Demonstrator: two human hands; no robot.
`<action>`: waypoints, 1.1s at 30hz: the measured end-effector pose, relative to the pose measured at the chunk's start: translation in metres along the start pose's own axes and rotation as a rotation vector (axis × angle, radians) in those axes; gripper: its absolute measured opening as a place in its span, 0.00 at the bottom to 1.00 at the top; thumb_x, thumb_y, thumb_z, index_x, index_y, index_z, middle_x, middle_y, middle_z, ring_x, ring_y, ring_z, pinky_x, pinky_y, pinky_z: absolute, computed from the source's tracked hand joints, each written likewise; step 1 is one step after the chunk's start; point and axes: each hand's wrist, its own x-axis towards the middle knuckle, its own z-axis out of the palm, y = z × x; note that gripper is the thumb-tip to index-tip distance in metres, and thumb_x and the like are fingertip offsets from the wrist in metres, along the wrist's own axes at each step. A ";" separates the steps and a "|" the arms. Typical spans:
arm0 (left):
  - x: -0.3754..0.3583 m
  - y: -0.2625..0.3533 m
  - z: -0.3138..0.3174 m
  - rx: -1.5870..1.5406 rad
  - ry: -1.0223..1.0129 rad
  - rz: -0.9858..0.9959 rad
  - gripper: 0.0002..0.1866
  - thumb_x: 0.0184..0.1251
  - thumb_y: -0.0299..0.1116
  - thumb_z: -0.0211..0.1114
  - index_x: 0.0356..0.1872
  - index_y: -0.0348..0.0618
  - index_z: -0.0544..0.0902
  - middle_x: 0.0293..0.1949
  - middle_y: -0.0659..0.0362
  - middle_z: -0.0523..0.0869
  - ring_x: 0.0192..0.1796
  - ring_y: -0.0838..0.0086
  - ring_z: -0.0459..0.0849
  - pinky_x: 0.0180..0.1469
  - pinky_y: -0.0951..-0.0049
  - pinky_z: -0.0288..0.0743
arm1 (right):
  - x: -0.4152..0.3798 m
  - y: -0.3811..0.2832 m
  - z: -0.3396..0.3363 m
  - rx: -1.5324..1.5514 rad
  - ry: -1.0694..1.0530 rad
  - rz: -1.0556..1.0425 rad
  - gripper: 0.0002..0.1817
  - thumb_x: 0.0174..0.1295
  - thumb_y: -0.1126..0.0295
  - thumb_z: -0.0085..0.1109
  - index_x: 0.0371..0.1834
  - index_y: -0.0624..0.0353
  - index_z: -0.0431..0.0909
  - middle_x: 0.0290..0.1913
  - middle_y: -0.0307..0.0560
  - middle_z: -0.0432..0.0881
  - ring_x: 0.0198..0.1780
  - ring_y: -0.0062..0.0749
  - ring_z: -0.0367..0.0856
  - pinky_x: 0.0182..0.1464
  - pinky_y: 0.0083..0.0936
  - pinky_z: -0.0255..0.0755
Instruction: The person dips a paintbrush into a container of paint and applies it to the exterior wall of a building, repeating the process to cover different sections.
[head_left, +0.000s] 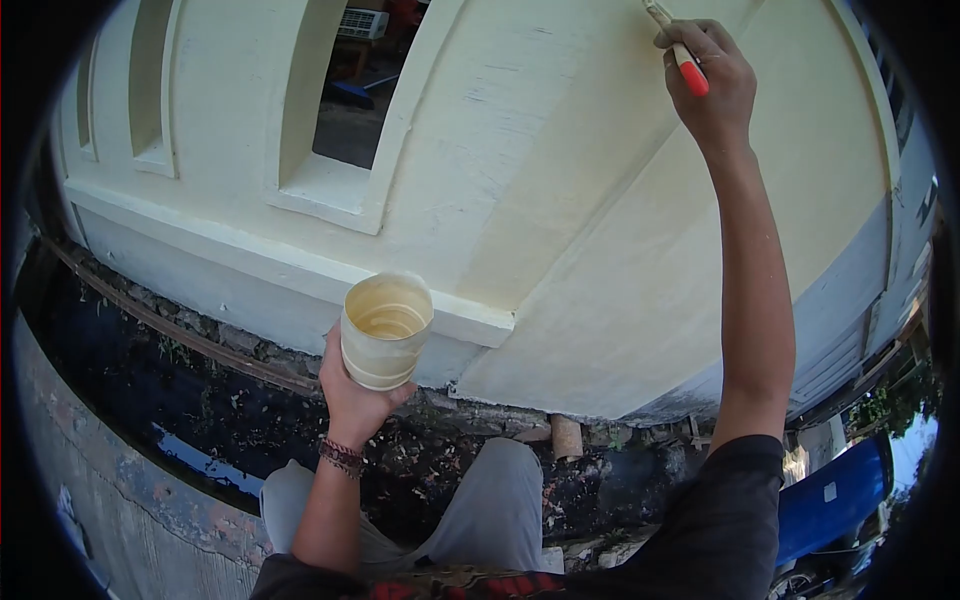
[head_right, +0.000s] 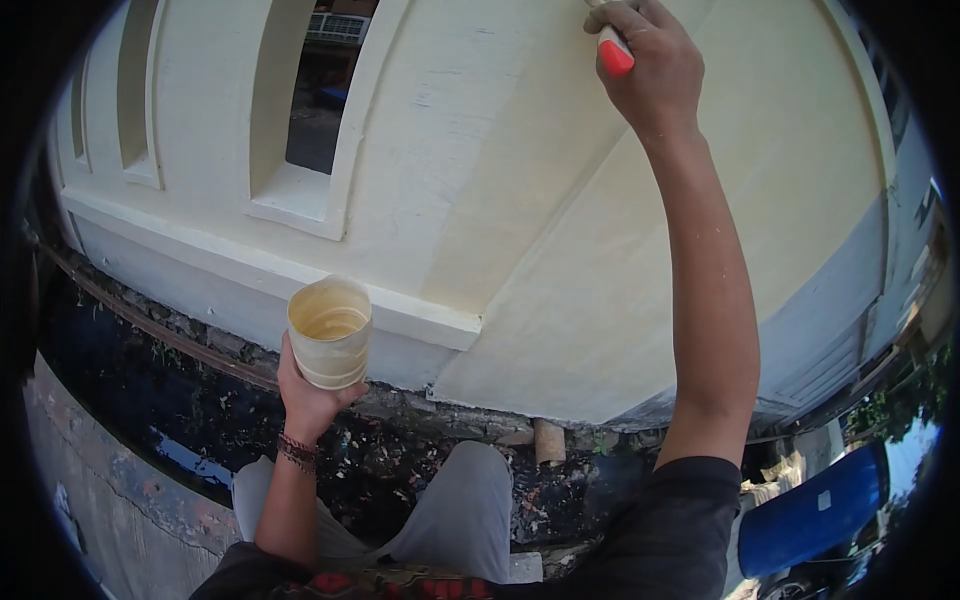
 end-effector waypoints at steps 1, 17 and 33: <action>-0.001 0.001 0.000 0.019 -0.008 0.006 0.52 0.28 0.21 0.84 0.66 0.38 0.70 0.57 0.55 0.83 0.59 0.68 0.82 0.63 0.66 0.77 | -0.019 -0.010 0.007 -0.076 -0.066 -0.055 0.09 0.51 0.80 0.64 0.33 0.52 0.84 0.35 0.38 0.83 0.36 0.35 0.83 0.34 0.29 0.77; -0.001 0.003 0.002 -0.026 0.002 -0.007 0.48 0.30 0.22 0.84 0.62 0.38 0.71 0.55 0.55 0.84 0.56 0.69 0.84 0.61 0.68 0.78 | -0.022 -0.002 -0.008 0.037 -0.083 0.060 0.08 0.57 0.83 0.63 0.36 0.57 0.85 0.37 0.39 0.85 0.37 0.30 0.84 0.40 0.26 0.79; 0.010 -0.010 0.000 -0.046 0.053 0.018 0.49 0.29 0.22 0.86 0.61 0.39 0.71 0.55 0.56 0.83 0.56 0.69 0.84 0.59 0.67 0.79 | -0.125 -0.075 0.023 0.090 -0.284 0.081 0.10 0.47 0.79 0.64 0.29 0.48 0.80 0.31 0.38 0.76 0.34 0.34 0.79 0.31 0.32 0.74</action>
